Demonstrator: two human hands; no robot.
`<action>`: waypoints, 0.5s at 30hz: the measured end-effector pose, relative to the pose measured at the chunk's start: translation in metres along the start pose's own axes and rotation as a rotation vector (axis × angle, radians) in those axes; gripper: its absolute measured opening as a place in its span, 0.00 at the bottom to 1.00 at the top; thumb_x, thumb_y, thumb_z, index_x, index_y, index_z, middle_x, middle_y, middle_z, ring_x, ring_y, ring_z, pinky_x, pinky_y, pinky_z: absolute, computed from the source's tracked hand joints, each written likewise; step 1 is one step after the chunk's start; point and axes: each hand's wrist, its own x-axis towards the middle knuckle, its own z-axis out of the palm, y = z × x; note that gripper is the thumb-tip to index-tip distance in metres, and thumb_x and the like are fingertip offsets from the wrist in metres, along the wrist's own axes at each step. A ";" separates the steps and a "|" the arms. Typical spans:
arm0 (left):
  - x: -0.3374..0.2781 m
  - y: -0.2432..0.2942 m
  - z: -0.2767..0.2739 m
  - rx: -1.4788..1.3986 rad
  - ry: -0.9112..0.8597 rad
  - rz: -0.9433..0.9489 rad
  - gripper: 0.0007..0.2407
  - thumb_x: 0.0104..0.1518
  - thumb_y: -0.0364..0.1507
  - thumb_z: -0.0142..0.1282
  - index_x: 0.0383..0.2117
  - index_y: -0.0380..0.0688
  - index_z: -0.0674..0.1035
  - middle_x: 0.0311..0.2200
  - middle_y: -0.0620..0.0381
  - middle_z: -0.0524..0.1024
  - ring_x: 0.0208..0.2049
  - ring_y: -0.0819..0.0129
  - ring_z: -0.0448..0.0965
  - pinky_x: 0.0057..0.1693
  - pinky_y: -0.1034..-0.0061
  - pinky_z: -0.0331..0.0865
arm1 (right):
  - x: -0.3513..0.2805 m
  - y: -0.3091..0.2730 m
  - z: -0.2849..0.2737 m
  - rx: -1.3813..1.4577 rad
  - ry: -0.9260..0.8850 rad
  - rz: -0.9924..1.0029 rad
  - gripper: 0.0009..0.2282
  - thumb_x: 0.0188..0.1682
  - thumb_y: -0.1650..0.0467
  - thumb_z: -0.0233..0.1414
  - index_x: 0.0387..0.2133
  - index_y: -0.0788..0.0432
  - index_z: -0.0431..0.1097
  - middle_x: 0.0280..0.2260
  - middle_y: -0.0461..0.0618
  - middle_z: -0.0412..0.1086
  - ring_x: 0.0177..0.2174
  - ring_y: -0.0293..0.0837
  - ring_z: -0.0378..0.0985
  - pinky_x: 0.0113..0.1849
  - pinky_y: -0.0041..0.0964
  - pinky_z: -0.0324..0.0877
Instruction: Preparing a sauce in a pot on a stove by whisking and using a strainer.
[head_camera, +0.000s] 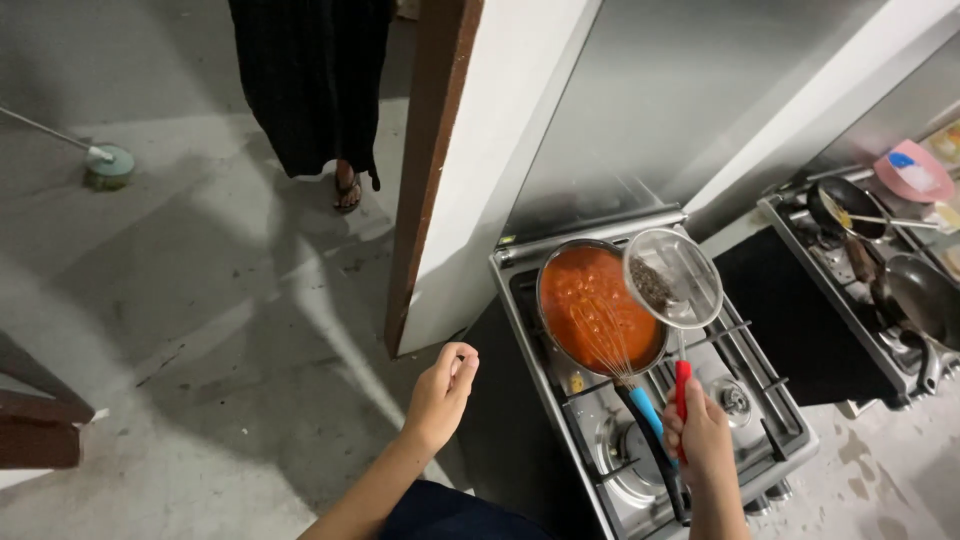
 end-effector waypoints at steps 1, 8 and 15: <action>-0.001 -0.002 0.002 -0.001 0.008 0.000 0.09 0.67 0.37 0.47 0.42 0.46 0.74 0.16 0.61 0.65 0.18 0.76 0.65 0.29 0.76 0.63 | 0.003 0.002 -0.001 -0.003 -0.007 -0.002 0.18 0.59 0.58 0.39 0.31 0.60 0.63 0.13 0.41 0.53 0.10 0.34 0.53 0.12 0.29 0.48; -0.001 -0.008 0.004 -0.017 0.093 0.069 0.10 0.66 0.37 0.48 0.41 0.45 0.74 0.15 0.61 0.65 0.18 0.74 0.66 0.29 0.74 0.63 | 0.017 0.009 -0.002 -0.006 -0.060 -0.009 0.18 0.60 0.58 0.39 0.32 0.62 0.64 0.13 0.41 0.53 0.10 0.35 0.52 0.12 0.29 0.48; 0.001 -0.010 0.005 -0.034 0.098 0.120 0.09 0.66 0.36 0.49 0.41 0.44 0.74 0.16 0.59 0.66 0.18 0.72 0.66 0.29 0.74 0.64 | 0.025 0.015 -0.005 -0.006 -0.014 -0.016 0.19 0.60 0.57 0.38 0.32 0.61 0.62 0.13 0.42 0.52 0.10 0.36 0.53 0.12 0.31 0.49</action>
